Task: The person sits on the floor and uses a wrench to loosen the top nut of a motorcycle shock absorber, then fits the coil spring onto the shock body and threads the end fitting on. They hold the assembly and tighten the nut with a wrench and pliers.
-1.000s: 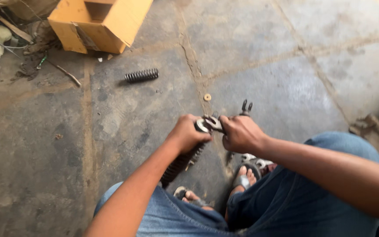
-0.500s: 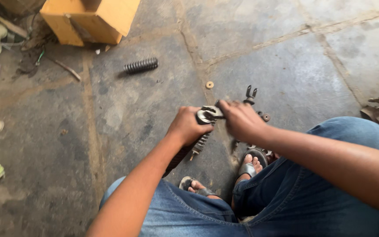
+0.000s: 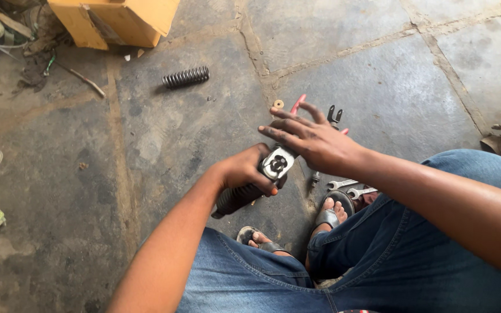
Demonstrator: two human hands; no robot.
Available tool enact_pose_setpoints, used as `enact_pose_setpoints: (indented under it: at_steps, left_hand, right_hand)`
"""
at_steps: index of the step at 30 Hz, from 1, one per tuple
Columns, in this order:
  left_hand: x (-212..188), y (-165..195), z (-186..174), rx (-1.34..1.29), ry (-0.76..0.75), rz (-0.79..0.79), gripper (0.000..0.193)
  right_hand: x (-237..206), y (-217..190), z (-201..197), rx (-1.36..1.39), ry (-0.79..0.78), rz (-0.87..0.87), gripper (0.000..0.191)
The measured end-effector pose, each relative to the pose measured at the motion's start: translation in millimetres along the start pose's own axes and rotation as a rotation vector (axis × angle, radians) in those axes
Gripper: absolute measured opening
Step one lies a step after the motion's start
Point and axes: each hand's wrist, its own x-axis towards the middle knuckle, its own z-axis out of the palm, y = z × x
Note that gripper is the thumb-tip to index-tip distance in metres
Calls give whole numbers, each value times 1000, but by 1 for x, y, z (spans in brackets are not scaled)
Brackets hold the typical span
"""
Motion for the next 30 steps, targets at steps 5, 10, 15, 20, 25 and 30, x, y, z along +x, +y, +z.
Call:
enact_pose_setpoints:
  at_steps: [5,10,15,20,25,30]
  left_hand:
    - [-4,-2,4,35,83,36,81]
    - [-3,-1,5,118,110,150,61]
    - [-2,2,2,212,63,209,37]
    - [8,13,16,227,435,222,24]
    - [17,8,30,536,850,186,23]
    - [21,-8,8,17,161,234,28]
  right_hand:
    - [1,-6,-5,-112,15,16,85]
    - [-5,-5,1,-67,13,43,63]
    - [-8,-4,1,-53,-6,47,51]
    - [-8,-30,-6,142,-332,718,60]
    - [-10,-46,-17,176,-367,731,38]
    - [-14,-24,-22,165,-382,403,43]
